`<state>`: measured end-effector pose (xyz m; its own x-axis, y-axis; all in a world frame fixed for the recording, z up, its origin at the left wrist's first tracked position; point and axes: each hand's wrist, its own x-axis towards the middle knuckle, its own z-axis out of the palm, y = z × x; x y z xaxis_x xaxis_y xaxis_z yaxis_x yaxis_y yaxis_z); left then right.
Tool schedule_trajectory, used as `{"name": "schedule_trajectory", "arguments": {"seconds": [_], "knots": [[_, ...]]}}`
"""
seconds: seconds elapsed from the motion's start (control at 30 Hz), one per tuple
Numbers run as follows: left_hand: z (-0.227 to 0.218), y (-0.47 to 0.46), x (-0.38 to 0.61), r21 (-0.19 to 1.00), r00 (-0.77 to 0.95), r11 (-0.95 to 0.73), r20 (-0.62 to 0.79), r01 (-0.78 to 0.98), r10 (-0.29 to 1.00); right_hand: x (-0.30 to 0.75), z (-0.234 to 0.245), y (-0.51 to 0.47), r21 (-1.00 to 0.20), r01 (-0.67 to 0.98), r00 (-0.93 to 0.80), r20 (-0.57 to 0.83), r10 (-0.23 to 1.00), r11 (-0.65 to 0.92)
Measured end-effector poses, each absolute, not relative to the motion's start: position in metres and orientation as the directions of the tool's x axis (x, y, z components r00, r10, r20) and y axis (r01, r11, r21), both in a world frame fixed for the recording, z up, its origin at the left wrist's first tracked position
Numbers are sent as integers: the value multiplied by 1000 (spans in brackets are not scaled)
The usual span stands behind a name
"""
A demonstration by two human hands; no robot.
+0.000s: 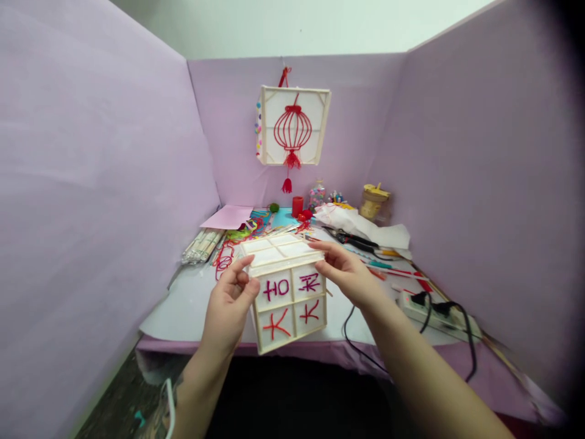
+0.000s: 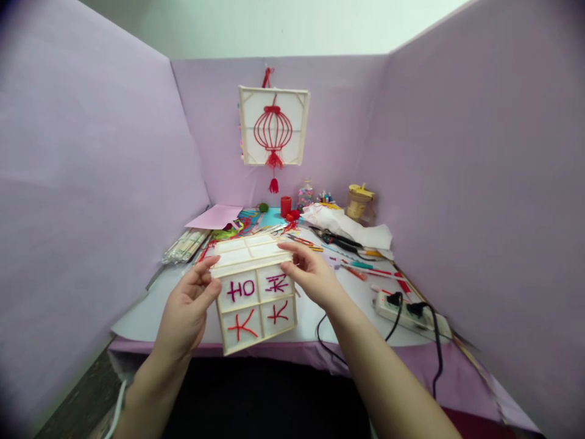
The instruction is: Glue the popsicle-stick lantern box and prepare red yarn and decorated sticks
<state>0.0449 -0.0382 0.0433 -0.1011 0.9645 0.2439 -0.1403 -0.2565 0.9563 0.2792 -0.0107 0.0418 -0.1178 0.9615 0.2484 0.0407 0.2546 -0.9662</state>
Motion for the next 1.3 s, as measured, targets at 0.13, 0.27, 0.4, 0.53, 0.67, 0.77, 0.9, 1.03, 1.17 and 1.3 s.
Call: {"name": "schedule_trajectory", "arguments": {"seconds": [0.13, 0.27, 0.4, 0.53, 0.67, 0.77, 0.9, 1.03, 1.17, 1.3], "knots": [[42, -40, 40, 911, -86, -382, 398, 156, 913, 275, 35, -19, -960, 116, -16, 256, 967, 256], [39, -37, 36, 823, -48, -458, 501, 338, 864, 274, 27, -27, -926, 227, 43, 320, 946, 303], [38, -31, 28, 765, 23, -475, 518, 435, 855, 273, 24, -32, -905, 281, 53, 346, 937, 319], [41, -27, 24, 797, 100, -451, 451, 402, 887, 270, 26, -34, -892, 308, 79, 371, 925, 331], [39, -26, 29, 915, 172, -334, 300, 226, 938, 268, 25, -34, -895, 288, 76, 378, 923, 342], [35, -24, 33, 955, 207, -255, 222, 149, 953, 268, 22, -34, -898, 266, 82, 382, 920, 350], [34, -21, 35, 972, 201, -203, 178, 115, 963, 268, 21, -35, -900, 263, 89, 380, 921, 346], [35, -21, 36, 970, 176, -221, 201, 103, 964, 267, 21, -34, -904, 256, 90, 375, 923, 342], [33, -21, 38, 978, 169, -207, 200, 25, 965, 267, 21, -34, -909, 244, 91, 369, 925, 338], [30, -20, 39, 987, 168, -158, 160, -26, 973, 267, 23, -35, -909, 255, 96, 362, 927, 329]]}}
